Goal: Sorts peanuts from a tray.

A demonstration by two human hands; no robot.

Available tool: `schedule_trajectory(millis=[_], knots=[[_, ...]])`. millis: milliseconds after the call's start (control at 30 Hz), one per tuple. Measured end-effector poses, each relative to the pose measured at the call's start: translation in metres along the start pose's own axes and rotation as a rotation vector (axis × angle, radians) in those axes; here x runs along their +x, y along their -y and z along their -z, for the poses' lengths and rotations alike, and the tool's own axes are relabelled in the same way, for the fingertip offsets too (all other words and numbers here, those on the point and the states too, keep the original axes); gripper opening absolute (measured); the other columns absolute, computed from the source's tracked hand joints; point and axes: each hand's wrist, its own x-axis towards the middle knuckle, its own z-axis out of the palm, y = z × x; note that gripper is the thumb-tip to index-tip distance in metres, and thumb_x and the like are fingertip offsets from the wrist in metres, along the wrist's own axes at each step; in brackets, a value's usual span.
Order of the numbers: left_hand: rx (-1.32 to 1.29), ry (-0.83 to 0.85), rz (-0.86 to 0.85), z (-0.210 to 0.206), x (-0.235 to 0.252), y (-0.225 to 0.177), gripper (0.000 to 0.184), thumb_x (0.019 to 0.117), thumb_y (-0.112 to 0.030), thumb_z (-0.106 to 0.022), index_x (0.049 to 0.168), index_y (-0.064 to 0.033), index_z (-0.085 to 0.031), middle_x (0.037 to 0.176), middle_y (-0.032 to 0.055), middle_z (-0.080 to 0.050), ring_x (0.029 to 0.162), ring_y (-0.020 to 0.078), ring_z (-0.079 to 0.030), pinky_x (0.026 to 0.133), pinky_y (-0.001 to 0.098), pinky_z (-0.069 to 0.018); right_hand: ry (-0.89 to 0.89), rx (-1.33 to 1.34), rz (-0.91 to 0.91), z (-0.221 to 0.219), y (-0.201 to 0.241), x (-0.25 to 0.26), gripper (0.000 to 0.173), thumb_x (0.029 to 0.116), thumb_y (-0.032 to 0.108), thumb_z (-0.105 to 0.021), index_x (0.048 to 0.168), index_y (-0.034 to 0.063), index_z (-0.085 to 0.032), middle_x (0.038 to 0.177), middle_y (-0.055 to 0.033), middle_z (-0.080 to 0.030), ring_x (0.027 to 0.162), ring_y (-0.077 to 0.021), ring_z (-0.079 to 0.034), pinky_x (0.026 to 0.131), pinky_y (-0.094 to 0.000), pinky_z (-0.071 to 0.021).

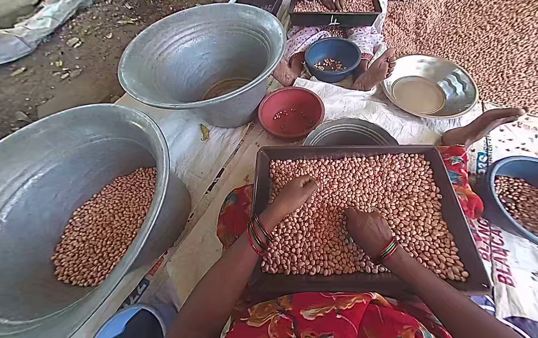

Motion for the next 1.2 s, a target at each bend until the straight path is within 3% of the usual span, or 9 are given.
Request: schedule_trajectory(millis=[133,367,500,633,733,900,967,1067,1200], knots=[[-0.063,-0.031,0.002,0.001,-0.002,-0.002,0.026,0.1103,-0.018,-0.045,0.107,0.0005,-0.063,0.068,-0.0062,-0.045,0.055,-0.0005,-0.041,0.055,0.0155,-0.0346,-0.223,-0.031,0.084,-0.014,-0.006,-0.002,0.019,0.0938,0.002,-0.054,0.084,-0.0078,-0.066,0.062,-0.0235,-0.065,0.058,-0.0443,-0.069,0.054,-0.0551,-0.0508],[-0.215,-0.157,-0.024,0.002,-0.003,-0.004,0.024,0.1102,-0.014,-0.044,0.103,0.0004,-0.062,0.065,-0.0066,-0.047,0.052,-0.0013,-0.042,0.052,0.0135,-0.0356,-0.155,-0.09,0.143,-0.012,-0.005,-0.004,0.013,0.0927,-0.004,-0.057,0.091,-0.0114,-0.068,0.07,-0.0251,-0.068,0.064,-0.0441,-0.07,0.062,-0.0564,-0.0527],[-0.277,-0.158,-0.004,0.003,-0.003,-0.005,0.024,0.1108,-0.015,-0.043,0.106,0.0004,-0.061,0.062,-0.007,-0.045,0.048,-0.0011,-0.04,0.047,0.0135,-0.0333,-0.442,-0.022,0.175,-0.017,-0.011,0.005,0.021,0.0913,0.006,-0.055,0.077,-0.0056,-0.065,0.054,-0.0188,-0.06,0.048,-0.0385,-0.065,0.045,-0.0496,-0.0484],[-0.336,0.089,0.19,0.001,-0.005,-0.007,0.04,0.1143,-0.032,-0.029,0.109,-0.0066,-0.059,0.064,-0.0071,-0.051,0.044,-0.0014,-0.038,0.042,0.0132,-0.0306,-0.563,0.202,0.308,0.025,0.01,0.02,0.024,0.0941,0.011,-0.054,0.092,-0.0051,-0.072,0.065,-0.0167,-0.068,0.053,-0.0343,-0.067,0.048,-0.0459,-0.0514],[-0.495,0.181,0.25,0.001,-0.008,-0.008,0.048,0.1137,-0.041,-0.021,0.094,-0.0123,-0.055,0.066,-0.0057,-0.058,0.045,-0.0002,-0.043,0.043,0.0146,-0.0343,-0.6,0.331,0.388,0.051,0.021,0.034,0.028,0.096,0.011,-0.053,0.106,-0.0063,-0.074,0.072,-0.0173,-0.071,0.056,-0.0315,-0.067,0.054,-0.0442,-0.0533],[-0.514,-0.042,0.073,0.006,-0.007,-0.007,0.035,0.1127,-0.02,-0.037,0.081,-0.0119,-0.05,0.054,-0.0108,-0.039,0.039,-0.0036,-0.032,0.039,0.0115,-0.0277,-0.528,0.479,0.192,0.062,-0.009,0.042,0.028,0.0997,0.011,-0.052,0.106,-0.005,-0.074,0.075,-0.0159,-0.069,0.058,-0.0225,-0.059,0.057,-0.0386,-0.0486],[-0.086,-0.129,-0.012,0.012,-0.004,-0.005,0.027,0.1107,-0.018,-0.044,0.094,-0.0042,-0.06,0.066,-0.0059,-0.043,0.052,0.0013,-0.038,0.051,0.0176,-0.0333,-0.455,0.481,0.154,0.058,-0.02,0.036,0.028,0.1,0.01,-0.051,0.108,-0.0056,-0.074,0.08,-0.0185,-0.071,0.062,-0.0255,-0.061,0.06,-0.0413,-0.0497],[0.477,-0.017,0.094,0.019,-0.007,-0.017,0.038,0.1127,-0.022,-0.038,0.131,0.0011,-0.061,0.116,0.0202,-0.067,0.109,0.0301,-0.064,0.098,0.0496,-0.0469,-0.338,0.477,0.123,0.051,-0.027,0.03,0.028,0.1009,0.007,-0.051,0.111,-0.0072,-0.072,0.09,-0.0233,-0.073,0.071,-0.034,-0.068,0.068,-0.0497,-0.0535],[0.813,0.168,0.184,0.013,-0.011,-0.019,0.037,0.1107,-0.022,-0.042,0.136,-0.0011,-0.06,0.127,0.0237,-0.066,0.124,0.0405,-0.061,0.106,0.059,-0.0431,-0.291,0.481,0.05,0.051,-0.038,0.029,0.028,0.1022,0.008,-0.051,0.113,-0.0069,-0.072,0.093,-0.0241,-0.073,0.074,-0.0356,-0.069,0.07,-0.0518,-0.0538]])
